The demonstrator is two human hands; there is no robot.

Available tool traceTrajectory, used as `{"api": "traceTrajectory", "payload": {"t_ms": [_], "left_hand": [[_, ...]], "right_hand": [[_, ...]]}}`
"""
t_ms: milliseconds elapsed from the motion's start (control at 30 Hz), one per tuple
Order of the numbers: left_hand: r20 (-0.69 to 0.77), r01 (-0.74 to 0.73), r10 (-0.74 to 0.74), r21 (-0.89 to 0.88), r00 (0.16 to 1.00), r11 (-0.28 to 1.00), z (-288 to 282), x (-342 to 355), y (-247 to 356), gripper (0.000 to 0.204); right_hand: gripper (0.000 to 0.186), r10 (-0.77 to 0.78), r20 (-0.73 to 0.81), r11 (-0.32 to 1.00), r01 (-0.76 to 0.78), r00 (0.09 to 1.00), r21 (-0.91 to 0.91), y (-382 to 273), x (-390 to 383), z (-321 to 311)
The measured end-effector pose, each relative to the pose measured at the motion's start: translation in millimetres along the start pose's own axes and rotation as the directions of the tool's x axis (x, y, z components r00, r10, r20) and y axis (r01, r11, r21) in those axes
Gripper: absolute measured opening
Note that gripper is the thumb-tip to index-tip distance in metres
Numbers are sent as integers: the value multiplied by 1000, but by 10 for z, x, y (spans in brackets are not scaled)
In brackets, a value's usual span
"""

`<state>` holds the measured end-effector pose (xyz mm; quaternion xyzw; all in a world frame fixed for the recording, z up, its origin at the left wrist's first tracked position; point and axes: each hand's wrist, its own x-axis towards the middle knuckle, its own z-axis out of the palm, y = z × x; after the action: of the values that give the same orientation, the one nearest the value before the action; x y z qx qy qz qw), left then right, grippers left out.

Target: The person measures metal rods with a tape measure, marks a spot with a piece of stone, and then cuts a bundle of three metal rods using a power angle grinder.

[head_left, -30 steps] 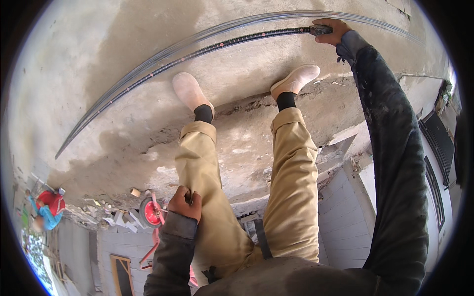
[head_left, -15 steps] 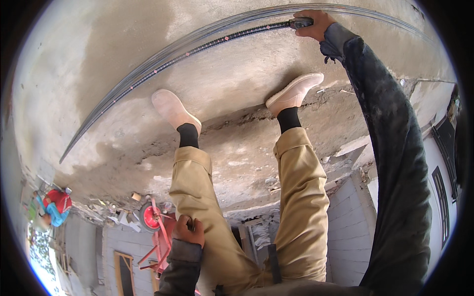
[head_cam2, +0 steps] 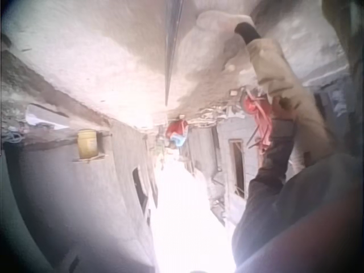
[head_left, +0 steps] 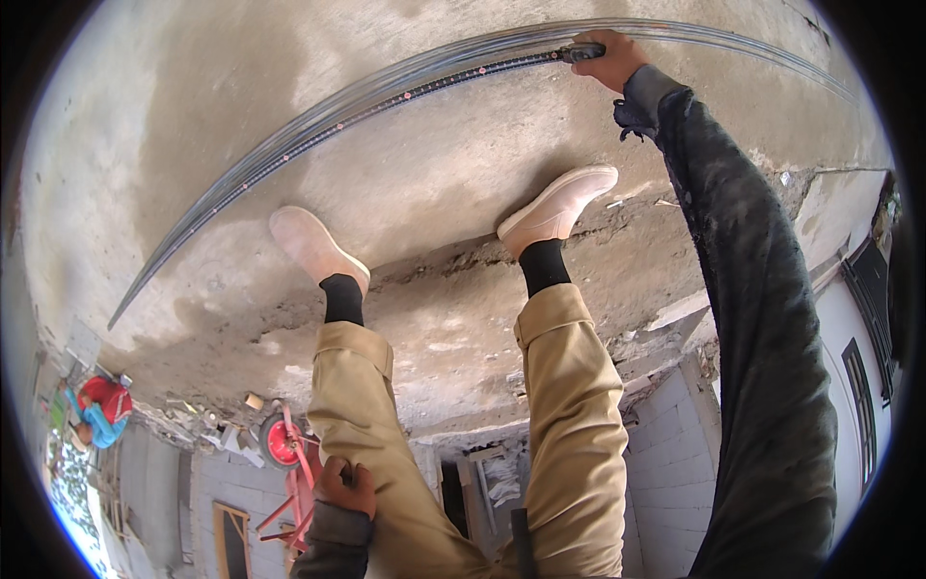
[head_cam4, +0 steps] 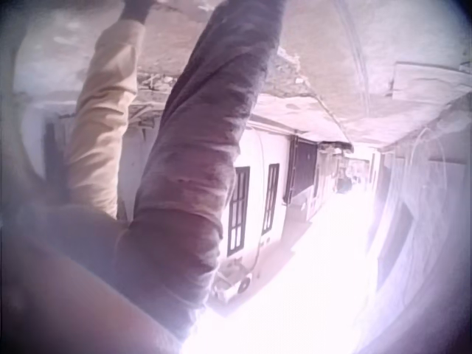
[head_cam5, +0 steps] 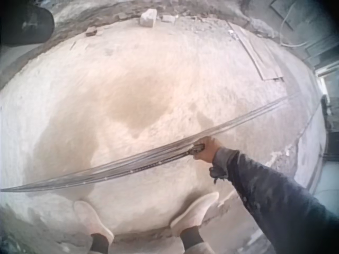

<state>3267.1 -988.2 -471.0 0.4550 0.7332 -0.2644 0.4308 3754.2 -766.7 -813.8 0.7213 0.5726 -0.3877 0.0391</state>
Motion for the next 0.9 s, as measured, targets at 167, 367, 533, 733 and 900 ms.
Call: {"api": "traceTrajectory", "payload": {"t_ms": [167,367,533,733,900], "left_hand": [[-5,16,-16,2,1000,1000,37,-1,40,17],[-31,24,-25,-34,999,999,38,-9,70,14],[2,62,-63,-222,998,973,21,158,101,17],[17,-333,362,-351,932,875,360,955,435,18],[1,-528,562,-342,827,777,832,1730,1300,30]], "right_hand": [[46,-41,-106,999,42,994,5,293,20,-11],[43,-67,-181,997,73,981,26,378,9,128],[39,24,-212,999,-15,977,43,415,91,217],[38,4,-355,1000,-5,935,-1,392,129,281],[38,112,-361,987,-60,926,152,237,96,274]]}}
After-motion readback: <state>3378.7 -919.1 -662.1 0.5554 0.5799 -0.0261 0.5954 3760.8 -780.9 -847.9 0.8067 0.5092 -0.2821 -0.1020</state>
